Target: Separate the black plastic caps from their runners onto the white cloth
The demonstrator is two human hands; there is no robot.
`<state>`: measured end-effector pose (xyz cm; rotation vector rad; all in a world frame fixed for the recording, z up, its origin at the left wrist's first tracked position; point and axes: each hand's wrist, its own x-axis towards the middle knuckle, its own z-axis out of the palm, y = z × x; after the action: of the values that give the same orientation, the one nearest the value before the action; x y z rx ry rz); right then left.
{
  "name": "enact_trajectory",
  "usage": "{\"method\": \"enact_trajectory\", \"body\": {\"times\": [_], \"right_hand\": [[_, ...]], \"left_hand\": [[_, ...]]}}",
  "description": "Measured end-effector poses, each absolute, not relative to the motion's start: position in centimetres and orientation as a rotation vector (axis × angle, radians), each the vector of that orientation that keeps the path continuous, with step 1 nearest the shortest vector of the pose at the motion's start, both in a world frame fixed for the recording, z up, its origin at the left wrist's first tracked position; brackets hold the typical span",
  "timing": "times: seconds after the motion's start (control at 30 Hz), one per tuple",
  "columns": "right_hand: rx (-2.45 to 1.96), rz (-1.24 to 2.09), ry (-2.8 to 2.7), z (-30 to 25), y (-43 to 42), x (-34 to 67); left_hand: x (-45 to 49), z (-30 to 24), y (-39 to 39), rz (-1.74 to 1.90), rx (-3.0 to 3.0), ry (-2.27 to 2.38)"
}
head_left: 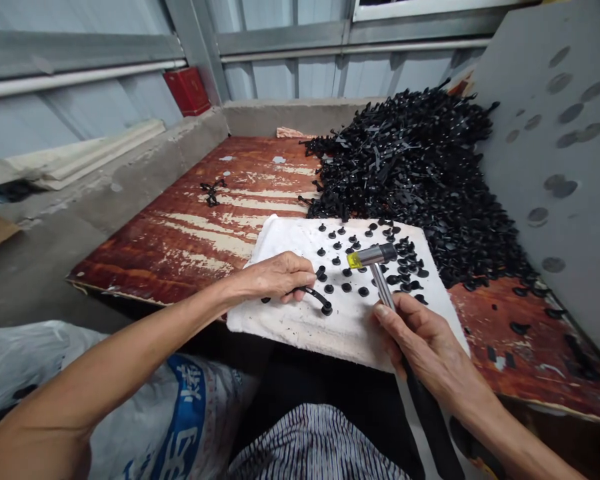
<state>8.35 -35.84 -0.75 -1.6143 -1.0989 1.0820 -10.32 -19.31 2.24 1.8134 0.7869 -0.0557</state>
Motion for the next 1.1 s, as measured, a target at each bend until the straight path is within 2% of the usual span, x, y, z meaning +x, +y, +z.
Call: {"method": "enact_trajectory", "body": {"times": [0.9,1.1], "right_hand": [[-1.641,1.078,-1.113,-0.7,-35.9,8.6],[-1.693,0.857,-1.337,0.3,-36.0,8.3]], "left_hand": [[-10.2,2.2,-19.4,-0.086,1.801,0.798],[-10.1,2.3,-19.3,-0.123,1.857,0.823]]}}
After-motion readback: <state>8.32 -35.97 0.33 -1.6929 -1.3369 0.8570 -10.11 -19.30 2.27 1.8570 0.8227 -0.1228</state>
